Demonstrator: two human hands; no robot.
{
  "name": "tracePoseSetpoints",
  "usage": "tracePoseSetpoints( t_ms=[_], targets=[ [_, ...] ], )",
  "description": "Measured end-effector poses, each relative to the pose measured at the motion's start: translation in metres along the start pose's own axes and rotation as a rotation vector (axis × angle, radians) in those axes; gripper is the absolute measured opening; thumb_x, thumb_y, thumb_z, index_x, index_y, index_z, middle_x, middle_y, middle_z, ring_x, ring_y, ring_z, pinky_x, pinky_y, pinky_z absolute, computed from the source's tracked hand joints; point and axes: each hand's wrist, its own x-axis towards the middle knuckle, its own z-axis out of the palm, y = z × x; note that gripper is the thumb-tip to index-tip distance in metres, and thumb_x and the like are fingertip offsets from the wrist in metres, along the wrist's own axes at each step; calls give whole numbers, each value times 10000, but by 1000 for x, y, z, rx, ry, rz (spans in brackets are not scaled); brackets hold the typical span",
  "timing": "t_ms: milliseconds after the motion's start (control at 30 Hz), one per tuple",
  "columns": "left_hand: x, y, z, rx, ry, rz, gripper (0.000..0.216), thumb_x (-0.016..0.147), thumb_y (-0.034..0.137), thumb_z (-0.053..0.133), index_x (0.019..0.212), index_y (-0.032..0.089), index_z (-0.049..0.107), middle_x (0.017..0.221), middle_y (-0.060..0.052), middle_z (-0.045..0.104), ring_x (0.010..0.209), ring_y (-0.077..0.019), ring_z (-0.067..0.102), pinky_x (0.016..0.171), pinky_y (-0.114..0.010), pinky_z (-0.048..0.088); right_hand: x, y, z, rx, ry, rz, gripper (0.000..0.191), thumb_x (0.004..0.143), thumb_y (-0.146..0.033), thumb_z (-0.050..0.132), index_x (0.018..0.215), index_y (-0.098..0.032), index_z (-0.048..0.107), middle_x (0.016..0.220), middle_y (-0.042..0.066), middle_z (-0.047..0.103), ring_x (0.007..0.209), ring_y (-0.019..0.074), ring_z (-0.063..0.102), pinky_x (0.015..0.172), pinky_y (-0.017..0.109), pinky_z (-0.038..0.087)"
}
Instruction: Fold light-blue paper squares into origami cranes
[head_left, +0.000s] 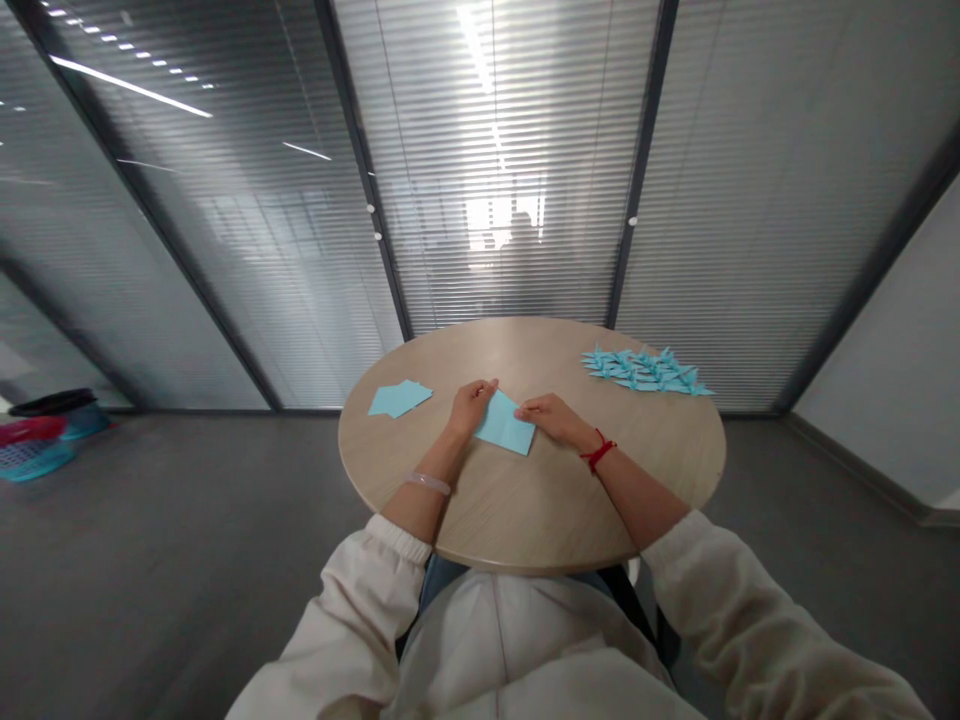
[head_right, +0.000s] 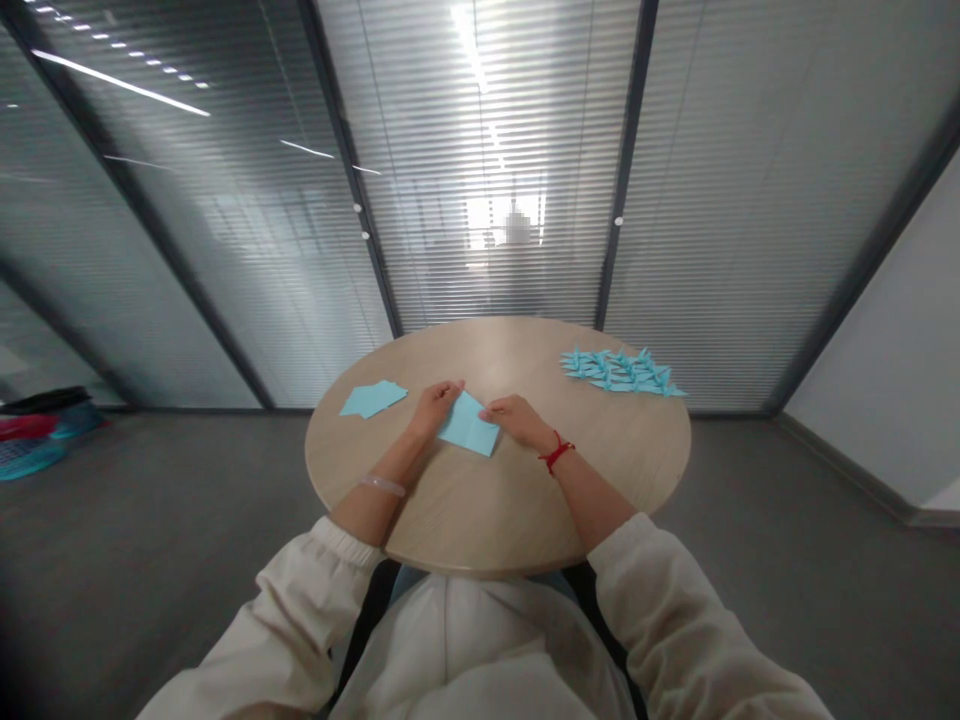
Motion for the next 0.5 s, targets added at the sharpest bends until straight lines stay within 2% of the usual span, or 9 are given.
tracePoseSetpoints(
  t_ms=[200,367,500],
  targets=[
    [1,-4,-2,-45,87,0,508,720,640,542,539,191,387,535,37,337,526,-93,291,477,-234,233,1,4,1,67,54,26,501,780,-602,526,649,-130,629,598,5,516,599,128,440,558,240,335],
    [2,-8,-2,-64,84,-2,479,726,608,545,552,194,378,557,35,323,536,-95,286,486,-234,238,0,2,-2,54,62,28,515,765,-616,536,663,-127,657,595,9,536,612,141,463,573,243,348],
    [5,-11,-3,-72,120,-6,437,748,557,540,559,194,390,560,35,336,533,-96,290,483,-235,243,1,3,0,134,86,42,505,755,-612,554,712,-124,674,650,27,590,655,156,502,623,255,383]
  ],
)
